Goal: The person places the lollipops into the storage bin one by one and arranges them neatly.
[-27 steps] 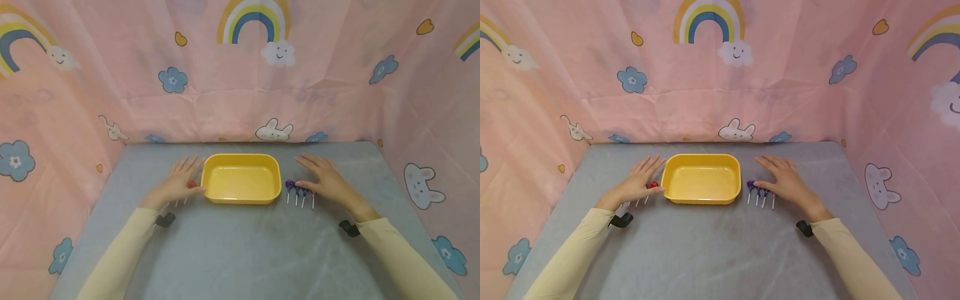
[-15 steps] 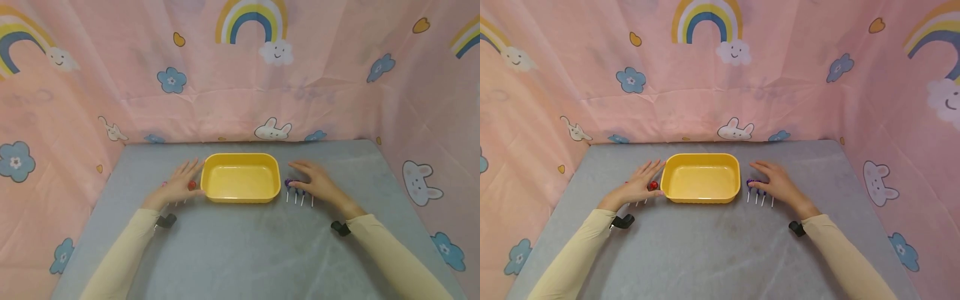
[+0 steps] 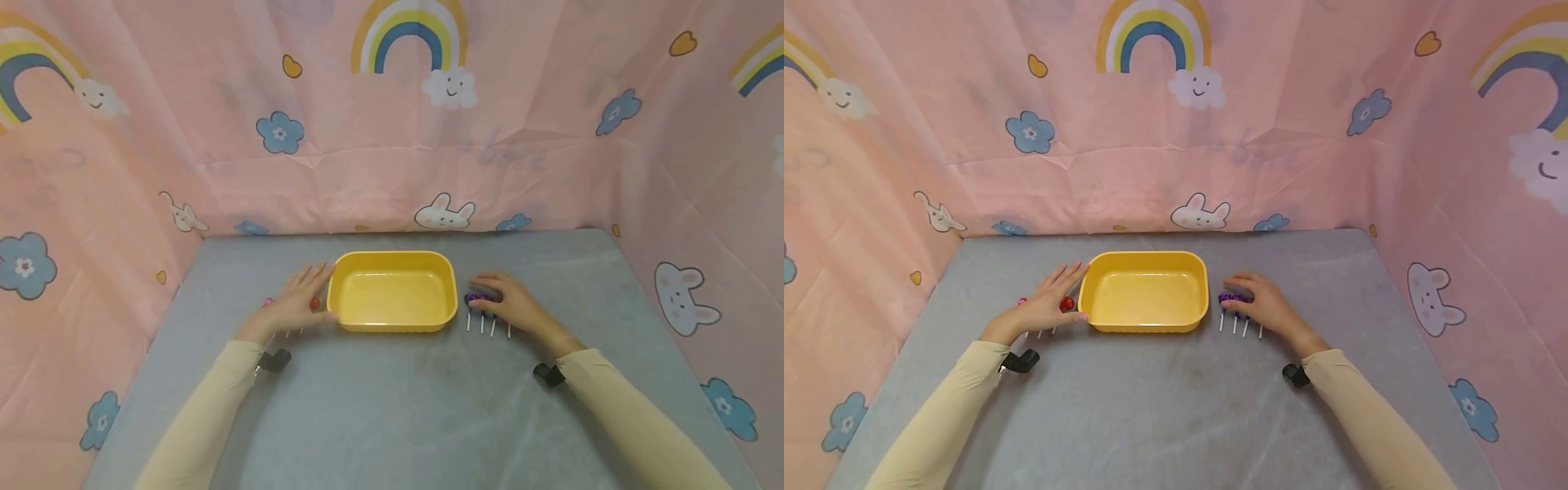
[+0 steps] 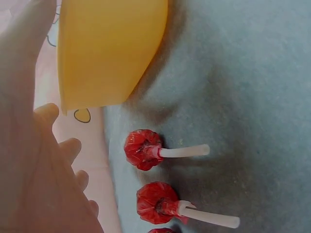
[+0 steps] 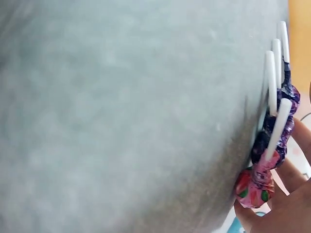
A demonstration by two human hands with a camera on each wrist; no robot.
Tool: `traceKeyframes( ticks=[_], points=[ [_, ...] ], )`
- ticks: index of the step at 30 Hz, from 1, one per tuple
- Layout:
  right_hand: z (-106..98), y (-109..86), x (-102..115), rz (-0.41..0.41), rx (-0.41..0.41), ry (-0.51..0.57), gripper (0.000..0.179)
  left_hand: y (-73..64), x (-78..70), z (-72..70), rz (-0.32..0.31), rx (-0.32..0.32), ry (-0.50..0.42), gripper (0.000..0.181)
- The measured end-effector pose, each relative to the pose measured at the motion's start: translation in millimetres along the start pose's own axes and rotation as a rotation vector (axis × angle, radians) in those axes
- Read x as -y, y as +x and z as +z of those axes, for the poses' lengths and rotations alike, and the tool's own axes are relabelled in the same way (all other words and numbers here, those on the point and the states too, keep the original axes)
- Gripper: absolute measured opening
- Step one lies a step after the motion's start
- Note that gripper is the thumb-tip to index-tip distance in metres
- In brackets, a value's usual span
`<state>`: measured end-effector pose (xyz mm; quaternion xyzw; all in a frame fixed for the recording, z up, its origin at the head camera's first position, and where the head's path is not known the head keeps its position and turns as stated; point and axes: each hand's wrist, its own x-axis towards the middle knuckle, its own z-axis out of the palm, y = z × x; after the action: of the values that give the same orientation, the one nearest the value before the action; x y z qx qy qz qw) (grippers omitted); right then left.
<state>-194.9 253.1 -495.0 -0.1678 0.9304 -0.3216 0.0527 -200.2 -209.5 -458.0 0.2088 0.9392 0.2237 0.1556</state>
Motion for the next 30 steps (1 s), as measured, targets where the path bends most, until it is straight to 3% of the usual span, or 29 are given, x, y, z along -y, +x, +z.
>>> traceKeyframes(
  ticks=[20, 30],
  points=[
    [6.0, 1.4, -2.7, 0.1, 0.001, 0.011, 0.048, 3.3, -4.3, 0.9, -0.01, 0.033, -0.021, 0.116],
    [8.9, 2.3, -4.5, 0.102, -0.011, 0.011, 0.042, 5.3, -2.0, 2.1, -0.035, 0.047, -0.033, 0.117]
  ],
)
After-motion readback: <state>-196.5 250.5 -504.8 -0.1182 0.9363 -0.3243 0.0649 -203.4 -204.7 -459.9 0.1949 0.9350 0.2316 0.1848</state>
